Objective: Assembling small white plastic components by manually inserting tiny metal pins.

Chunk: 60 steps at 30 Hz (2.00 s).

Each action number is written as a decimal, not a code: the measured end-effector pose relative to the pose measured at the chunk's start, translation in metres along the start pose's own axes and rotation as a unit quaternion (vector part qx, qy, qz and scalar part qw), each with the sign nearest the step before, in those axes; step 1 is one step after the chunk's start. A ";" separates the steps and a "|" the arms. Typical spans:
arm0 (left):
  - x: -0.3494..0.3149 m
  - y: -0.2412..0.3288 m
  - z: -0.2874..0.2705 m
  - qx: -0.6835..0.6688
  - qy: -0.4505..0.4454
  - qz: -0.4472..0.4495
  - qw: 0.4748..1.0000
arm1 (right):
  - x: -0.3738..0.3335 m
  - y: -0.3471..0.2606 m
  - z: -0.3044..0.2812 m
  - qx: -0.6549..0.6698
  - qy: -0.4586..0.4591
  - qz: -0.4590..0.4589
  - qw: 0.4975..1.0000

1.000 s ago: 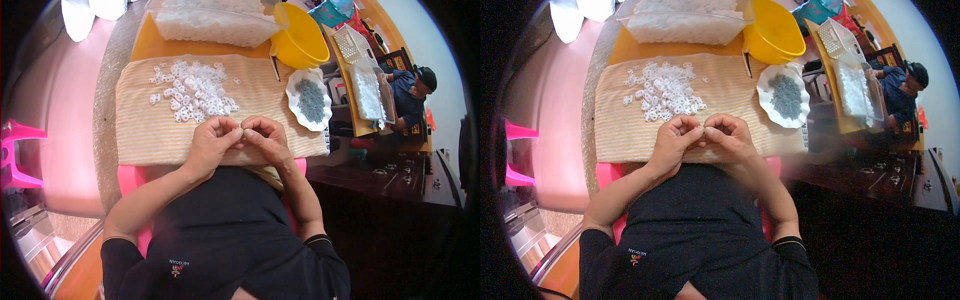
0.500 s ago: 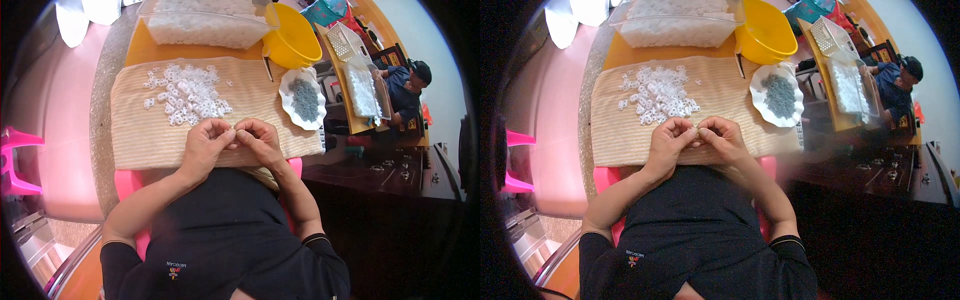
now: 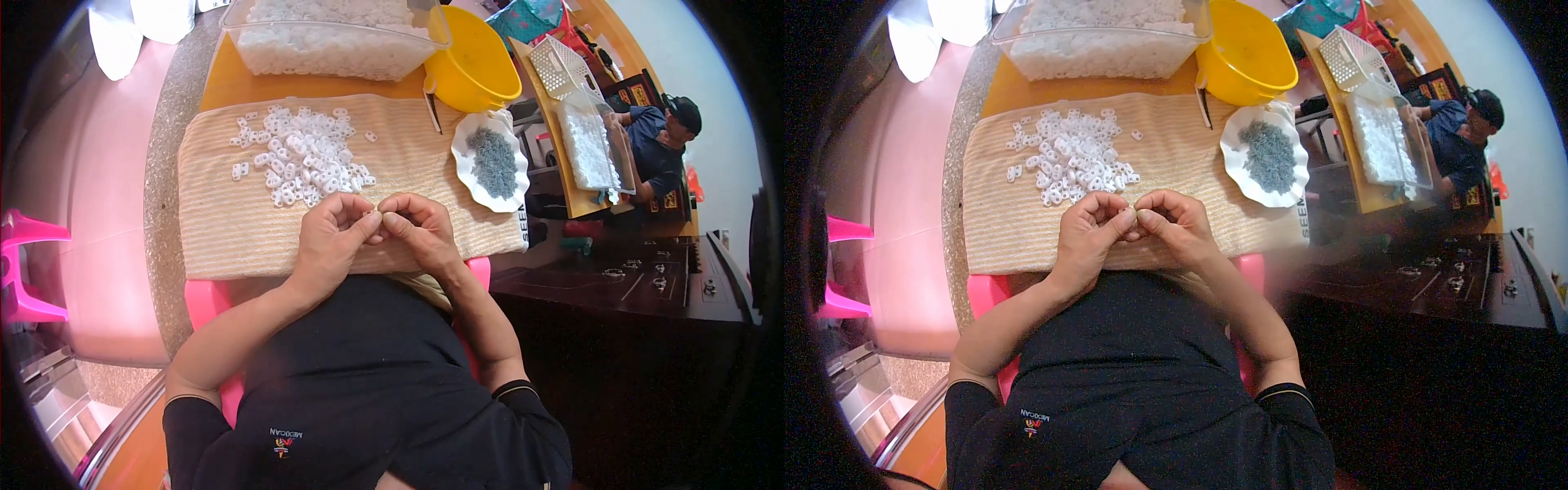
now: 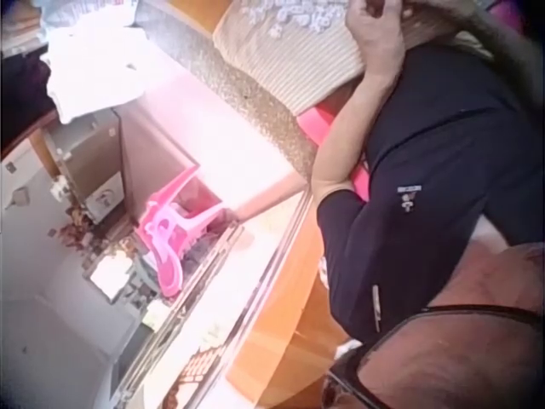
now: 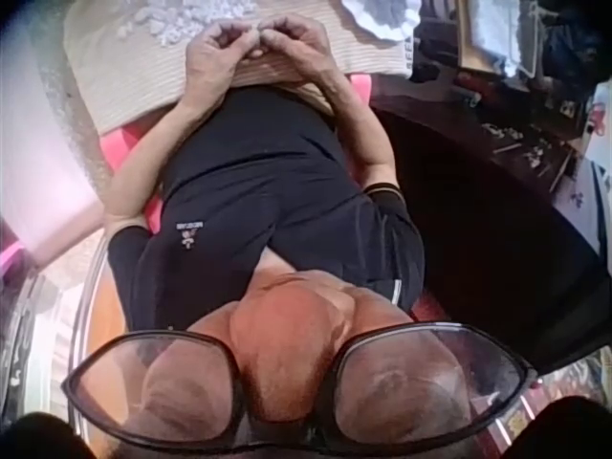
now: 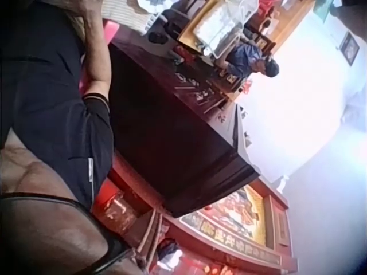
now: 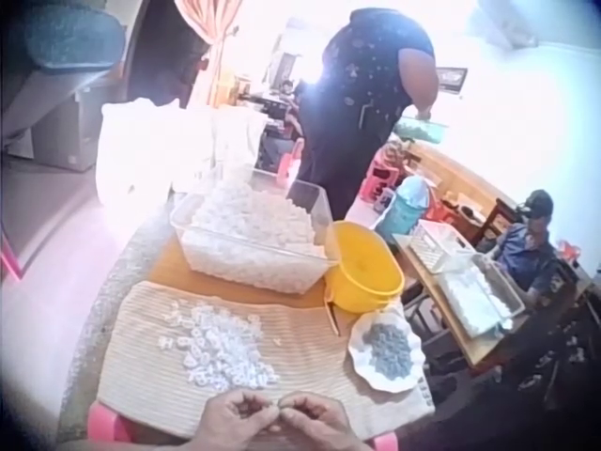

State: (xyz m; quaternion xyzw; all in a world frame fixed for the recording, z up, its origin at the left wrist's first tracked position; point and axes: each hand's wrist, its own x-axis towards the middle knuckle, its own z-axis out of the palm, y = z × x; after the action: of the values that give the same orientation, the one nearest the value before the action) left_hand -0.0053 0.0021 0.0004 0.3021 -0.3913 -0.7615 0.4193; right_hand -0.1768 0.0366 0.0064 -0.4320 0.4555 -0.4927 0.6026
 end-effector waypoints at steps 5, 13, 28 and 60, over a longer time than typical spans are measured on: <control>-0.001 0.002 0.001 -0.003 0.002 -0.005 1.000 | -0.004 0.002 0.008 -0.083 0.043 -0.055 0.994; -0.002 0.002 0.001 -0.045 0.010 -0.046 0.998 | 0.000 -0.001 0.016 -0.421 0.092 -0.381 0.818; -0.002 0.008 0.002 -0.089 0.002 -0.133 0.987 | 0.006 -0.049 -0.096 -0.706 0.269 -0.247 0.607; -0.002 0.004 0.000 -0.111 0.016 -0.136 0.984 | -0.006 -0.006 -0.002 -0.124 0.053 -0.007 0.991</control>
State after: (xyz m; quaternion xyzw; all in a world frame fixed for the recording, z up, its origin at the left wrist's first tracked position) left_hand -0.0027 0.0030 0.0043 0.3166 -0.2531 -0.8452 0.3484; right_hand -0.1804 0.0420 0.0127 -0.4801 0.5414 -0.4590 0.5154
